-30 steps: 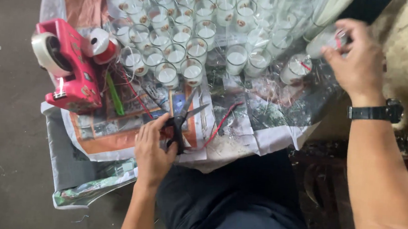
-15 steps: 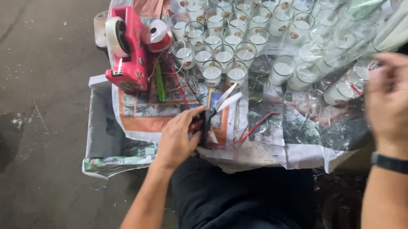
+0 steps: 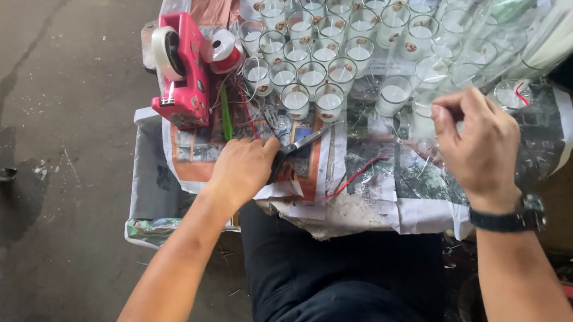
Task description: Tying decorative red strings around the necks of small glass jars as part of a candle packaging process.
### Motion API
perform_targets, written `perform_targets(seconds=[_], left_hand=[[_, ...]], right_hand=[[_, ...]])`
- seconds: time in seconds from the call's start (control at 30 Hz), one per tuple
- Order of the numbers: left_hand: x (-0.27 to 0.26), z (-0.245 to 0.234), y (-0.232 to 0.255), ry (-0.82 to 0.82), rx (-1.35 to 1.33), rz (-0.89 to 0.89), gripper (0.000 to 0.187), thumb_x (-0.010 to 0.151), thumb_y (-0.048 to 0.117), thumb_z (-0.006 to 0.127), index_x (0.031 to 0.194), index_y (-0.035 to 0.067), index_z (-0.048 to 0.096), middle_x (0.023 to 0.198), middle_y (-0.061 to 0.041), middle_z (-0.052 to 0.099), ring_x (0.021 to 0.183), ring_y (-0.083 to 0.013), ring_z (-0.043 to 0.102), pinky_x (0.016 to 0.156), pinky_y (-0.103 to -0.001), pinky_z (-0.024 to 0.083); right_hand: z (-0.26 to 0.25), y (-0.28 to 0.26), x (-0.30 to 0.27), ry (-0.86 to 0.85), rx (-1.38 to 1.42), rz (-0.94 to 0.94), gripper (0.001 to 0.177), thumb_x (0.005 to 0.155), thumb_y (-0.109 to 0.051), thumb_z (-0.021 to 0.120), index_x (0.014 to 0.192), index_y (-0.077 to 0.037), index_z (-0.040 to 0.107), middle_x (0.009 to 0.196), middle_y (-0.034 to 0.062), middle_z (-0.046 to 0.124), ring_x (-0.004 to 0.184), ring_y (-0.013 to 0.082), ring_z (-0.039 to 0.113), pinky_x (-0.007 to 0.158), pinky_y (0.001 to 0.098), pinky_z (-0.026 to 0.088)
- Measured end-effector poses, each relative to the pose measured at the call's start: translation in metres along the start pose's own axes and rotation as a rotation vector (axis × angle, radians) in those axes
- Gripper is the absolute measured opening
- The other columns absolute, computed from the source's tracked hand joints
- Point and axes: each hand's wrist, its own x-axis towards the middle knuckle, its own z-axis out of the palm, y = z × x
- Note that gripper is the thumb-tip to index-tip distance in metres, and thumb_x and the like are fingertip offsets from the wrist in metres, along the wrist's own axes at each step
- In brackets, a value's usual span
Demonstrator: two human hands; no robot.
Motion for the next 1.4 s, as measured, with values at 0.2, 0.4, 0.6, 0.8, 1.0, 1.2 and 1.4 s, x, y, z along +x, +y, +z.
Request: perform_targets(seconds=[0.2,0.4,0.6,0.8,1.0,1.2,1.4], left_hand=[[0.0,-0.013,0.001,-0.168,-0.183,-0.074,0.038,0.066,0.022,0.066,0.088,0.007,0.04,0.064,-0.015,0.059,0.065,-0.0419,0.055,0.053,-0.049,0.039],[-0.012,-0.03,0.014,-0.132,-0.133,-0.136,0.031,0.075,0.031,0.057,0.101,0.015,0.049,0.088,-0.008,0.059,0.088,-0.0288,0.058,0.073,-0.038,0.044],[-0.035,-0.094,0.053,0.249,-0.61,0.056,0.016,0.083,0.023,0.05,0.093,0.014,0.059,0.077,-0.009,0.057,0.079,-0.029,0.055,0.068,-0.036,0.042],[-0.052,-0.105,0.066,0.307,-0.746,0.038,0.014,0.083,0.017,0.049,0.091,0.009,0.057,0.076,-0.01,0.056,0.073,-0.027,0.053,0.066,-0.034,0.042],[-0.066,-0.12,0.071,0.386,-0.819,0.018,0.012,0.084,0.01,0.047,0.089,0.004,0.056,0.074,-0.011,0.056,0.068,-0.0249,0.052,0.063,-0.032,0.041],[-0.04,-0.138,0.086,0.506,-0.897,0.14,0.01,0.085,0.004,0.046,0.087,-0.001,0.054,0.073,-0.011,0.056,0.063,-0.0228,0.05,0.06,-0.03,0.041],[-0.016,-0.065,0.087,0.479,-0.63,0.005,0.004,0.081,0.02,0.055,0.081,0.017,0.057,0.067,0.001,0.054,0.062,-0.0202,0.056,0.056,-0.032,0.045]], right_hand=[[-0.019,-0.044,-0.006,-0.027,0.249,-0.051,0.021,0.092,-0.02,0.053,0.087,0.0,0.058,0.077,0.0087,0.057,0.059,0.0149,0.048,0.048,0.0263,0.037],[0.012,-0.061,-0.02,-0.176,0.499,0.167,0.01,0.08,-0.017,0.061,0.086,-0.011,0.064,0.067,0.009,0.062,0.054,0.023,0.055,0.048,0.0338,0.043],[-0.005,-0.067,-0.028,-0.029,0.634,0.209,0.028,0.086,-0.013,0.05,0.113,-0.002,0.049,0.077,0.0094,0.063,0.058,0.0185,0.057,0.05,0.0252,0.041],[0.015,-0.047,-0.033,-0.062,0.425,0.077,0.019,0.091,-0.011,0.053,0.104,0.002,0.057,0.082,0.0127,0.061,0.07,0.0273,0.059,0.061,0.0326,0.045],[0.049,-0.032,-0.042,-0.216,-0.142,-0.015,0.02,0.077,-0.018,0.067,0.092,-0.007,0.062,0.088,0.0071,0.051,0.07,0.0267,0.059,0.06,0.0362,0.049],[0.039,-0.026,-0.05,-0.311,-0.004,0.047,0.011,0.079,-0.024,0.059,0.083,-0.015,0.055,0.081,0.0004,0.05,0.071,0.0229,0.059,0.061,0.0342,0.05],[0.019,-0.032,-0.048,-0.34,0.047,0.115,0.013,0.087,-0.022,0.051,0.098,-0.016,0.056,0.089,-0.0009,0.048,0.081,0.0197,0.058,0.063,0.0314,0.049]])
